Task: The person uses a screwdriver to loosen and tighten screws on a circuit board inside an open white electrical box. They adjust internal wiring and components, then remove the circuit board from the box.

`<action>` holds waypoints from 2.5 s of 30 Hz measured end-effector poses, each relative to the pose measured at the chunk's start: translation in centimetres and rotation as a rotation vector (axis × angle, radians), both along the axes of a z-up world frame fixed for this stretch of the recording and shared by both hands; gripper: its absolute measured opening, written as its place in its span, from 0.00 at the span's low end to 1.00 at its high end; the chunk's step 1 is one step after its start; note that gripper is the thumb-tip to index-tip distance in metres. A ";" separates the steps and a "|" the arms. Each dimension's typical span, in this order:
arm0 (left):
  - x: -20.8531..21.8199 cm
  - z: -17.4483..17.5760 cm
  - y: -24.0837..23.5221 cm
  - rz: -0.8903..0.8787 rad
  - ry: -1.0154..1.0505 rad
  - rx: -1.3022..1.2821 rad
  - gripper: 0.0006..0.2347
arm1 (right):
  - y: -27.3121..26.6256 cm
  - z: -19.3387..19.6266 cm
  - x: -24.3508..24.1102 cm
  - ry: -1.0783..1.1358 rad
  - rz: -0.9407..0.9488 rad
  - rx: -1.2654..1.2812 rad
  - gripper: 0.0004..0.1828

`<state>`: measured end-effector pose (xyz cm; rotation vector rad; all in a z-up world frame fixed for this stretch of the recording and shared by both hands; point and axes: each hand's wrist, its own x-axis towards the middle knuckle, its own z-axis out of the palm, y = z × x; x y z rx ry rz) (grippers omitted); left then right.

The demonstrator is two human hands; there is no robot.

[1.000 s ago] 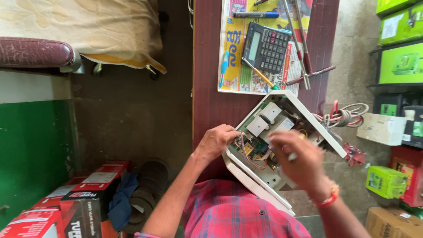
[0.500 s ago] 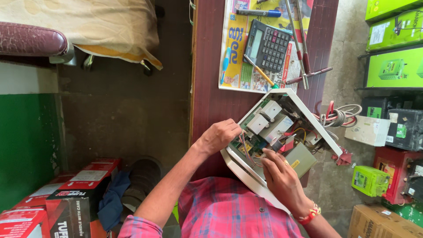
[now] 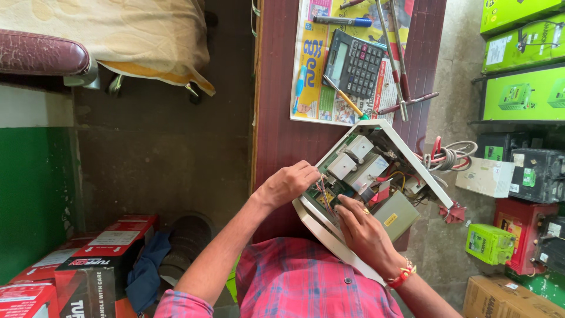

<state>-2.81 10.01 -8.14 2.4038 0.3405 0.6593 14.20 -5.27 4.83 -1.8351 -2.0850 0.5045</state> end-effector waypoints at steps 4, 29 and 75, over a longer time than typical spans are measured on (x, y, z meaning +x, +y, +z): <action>-0.3 0.0 -0.1 0.029 -0.064 0.001 0.10 | -0.1 -1.8 -0.4 -0.029 -0.061 0.011 0.16; 0.7 0.4 2.0 -0.152 0.121 0.055 0.10 | 3.2 -5.3 -2.6 0.087 -0.489 -0.117 0.32; 2.3 -0.9 3.9 -0.298 0.214 0.036 0.04 | 3.8 -6.0 -2.3 -0.399 -0.308 -0.092 0.36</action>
